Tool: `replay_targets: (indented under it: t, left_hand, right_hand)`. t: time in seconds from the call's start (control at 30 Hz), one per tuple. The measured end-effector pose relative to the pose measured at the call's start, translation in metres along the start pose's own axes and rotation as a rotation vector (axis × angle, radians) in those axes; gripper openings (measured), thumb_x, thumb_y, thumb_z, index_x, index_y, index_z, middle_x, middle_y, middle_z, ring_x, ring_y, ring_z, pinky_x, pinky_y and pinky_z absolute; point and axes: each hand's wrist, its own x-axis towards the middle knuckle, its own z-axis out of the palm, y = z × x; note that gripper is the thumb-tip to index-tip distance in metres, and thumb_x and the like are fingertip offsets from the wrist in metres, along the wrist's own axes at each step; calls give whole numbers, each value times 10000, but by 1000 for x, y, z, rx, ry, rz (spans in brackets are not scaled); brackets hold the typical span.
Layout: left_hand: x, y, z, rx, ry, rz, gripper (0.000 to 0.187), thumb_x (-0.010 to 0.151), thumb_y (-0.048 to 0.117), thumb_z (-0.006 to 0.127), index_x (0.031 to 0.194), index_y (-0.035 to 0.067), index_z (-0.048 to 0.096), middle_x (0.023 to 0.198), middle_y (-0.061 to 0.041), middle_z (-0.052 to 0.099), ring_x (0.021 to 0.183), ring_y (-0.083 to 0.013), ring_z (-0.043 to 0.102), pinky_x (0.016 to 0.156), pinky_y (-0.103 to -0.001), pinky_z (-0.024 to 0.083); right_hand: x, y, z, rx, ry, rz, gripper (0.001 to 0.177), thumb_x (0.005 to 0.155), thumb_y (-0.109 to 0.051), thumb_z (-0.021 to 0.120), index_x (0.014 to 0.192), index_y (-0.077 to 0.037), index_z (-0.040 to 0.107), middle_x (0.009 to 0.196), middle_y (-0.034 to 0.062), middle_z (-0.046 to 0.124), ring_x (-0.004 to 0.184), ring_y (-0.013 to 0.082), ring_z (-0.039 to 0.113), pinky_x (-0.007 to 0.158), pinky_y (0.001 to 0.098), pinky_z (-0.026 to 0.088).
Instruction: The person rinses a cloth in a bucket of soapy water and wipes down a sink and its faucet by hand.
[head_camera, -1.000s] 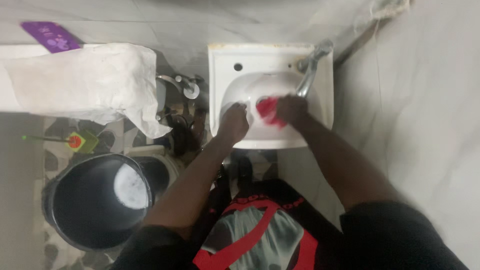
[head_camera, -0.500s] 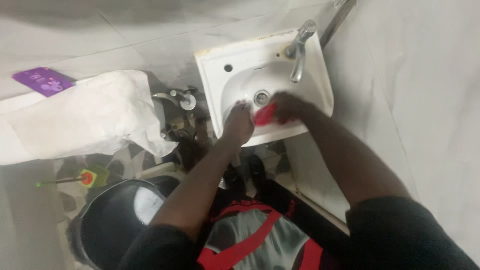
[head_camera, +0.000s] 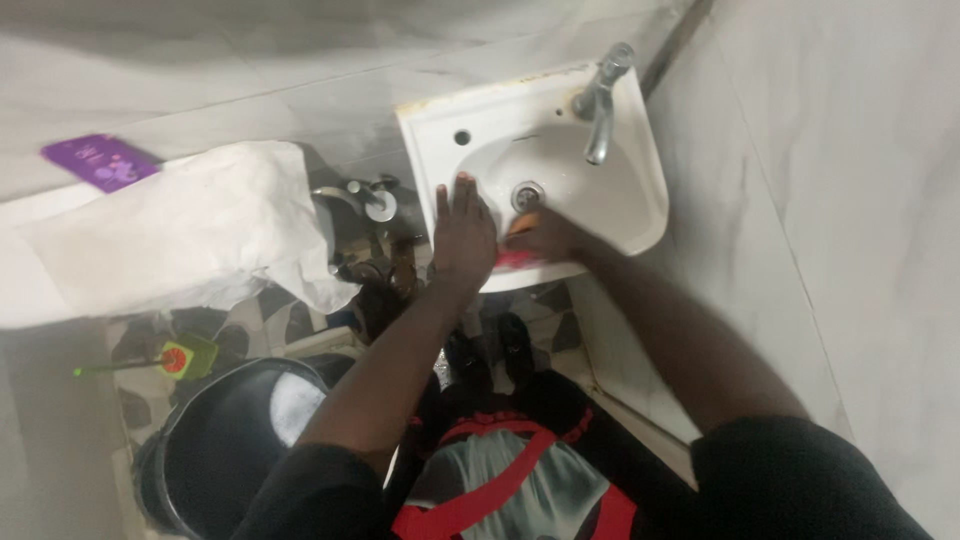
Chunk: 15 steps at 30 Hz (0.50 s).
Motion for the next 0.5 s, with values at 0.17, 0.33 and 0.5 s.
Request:
replay_targets:
  t: [0.17, 0.33, 0.5]
  left_hand:
    - [-8, 1, 9, -23, 168, -50, 554, 958, 177, 488, 1454, -69, 494, 1679, -245, 217, 1569, -373, 104, 1239, -576, 113]
    - [-10, -4, 16, -7, 323, -81, 533, 968, 165, 491, 1457, -49, 497, 1679, -248, 237, 1580, -379, 127, 1270, -516, 138]
    - [-12, -2, 9, -1446, 420, -397, 557, 1063, 347, 402, 1509, 20, 461, 1678, -177, 270, 1543, -314, 245, 1258, -439, 209]
  right_hand:
    - [-25, 2, -43, -1247, 619, -419, 797, 574, -723, 680, 1105, -131, 728, 1004, 169, 735, 897, 356, 721, 685, 540, 570]
    - [-15, -33, 6, -798, 33, 155, 621, 1014, -604, 456, 1268, -79, 668, 1143, 162, 753, 1042, 309, 749, 966, 485, 587]
    - [5, -69, 52, -594, 41, 120, 450, 977, -443, 573, 1213, -62, 618, 1110, 163, 751, 1047, 295, 739, 940, 438, 586]
